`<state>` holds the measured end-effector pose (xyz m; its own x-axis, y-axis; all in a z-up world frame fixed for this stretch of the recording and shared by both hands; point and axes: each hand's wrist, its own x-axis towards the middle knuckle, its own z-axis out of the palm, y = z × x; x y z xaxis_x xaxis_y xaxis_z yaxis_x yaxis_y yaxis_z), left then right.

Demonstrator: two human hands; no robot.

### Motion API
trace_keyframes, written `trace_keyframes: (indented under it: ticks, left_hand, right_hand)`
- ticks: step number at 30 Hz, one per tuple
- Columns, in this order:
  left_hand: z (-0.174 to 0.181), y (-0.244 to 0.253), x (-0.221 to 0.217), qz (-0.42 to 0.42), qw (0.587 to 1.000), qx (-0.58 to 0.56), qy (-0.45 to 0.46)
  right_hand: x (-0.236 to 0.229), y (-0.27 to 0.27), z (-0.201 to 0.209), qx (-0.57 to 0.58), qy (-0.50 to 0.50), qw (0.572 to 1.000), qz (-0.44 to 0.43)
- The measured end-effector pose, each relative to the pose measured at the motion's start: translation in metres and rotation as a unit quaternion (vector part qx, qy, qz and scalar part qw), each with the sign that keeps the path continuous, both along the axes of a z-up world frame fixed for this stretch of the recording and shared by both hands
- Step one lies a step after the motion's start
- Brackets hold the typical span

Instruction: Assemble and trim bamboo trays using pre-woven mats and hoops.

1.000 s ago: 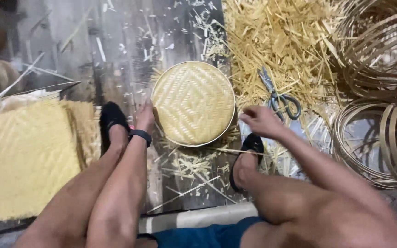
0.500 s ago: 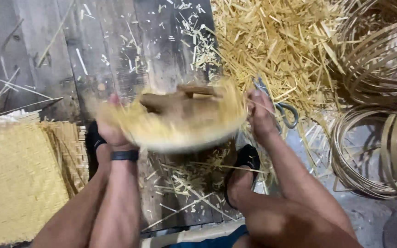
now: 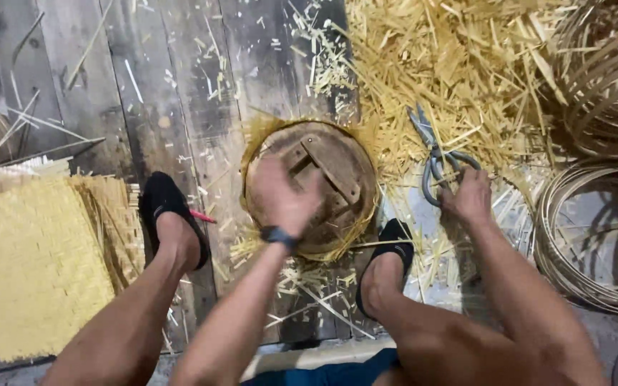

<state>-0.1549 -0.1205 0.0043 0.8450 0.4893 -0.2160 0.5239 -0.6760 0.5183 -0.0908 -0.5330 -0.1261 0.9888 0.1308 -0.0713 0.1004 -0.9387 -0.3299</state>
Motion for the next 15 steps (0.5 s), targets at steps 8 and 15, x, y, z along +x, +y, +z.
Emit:
trace_keyframes:
  ticks: [8, 15]
  left_hand:
    - [-0.012, -0.056, 0.018, -0.103, 0.993, 0.034, 0.044]
    - [-0.036, -0.048, -0.012, -0.185, 0.982, -0.023, -0.019]
  right_hand:
    - [0.015, 0.009, 0.016, 0.065, 0.319, 0.942, -0.085]
    - [-0.016, 0.064, 0.130, 0.037, 0.352, 0.935, -0.041]
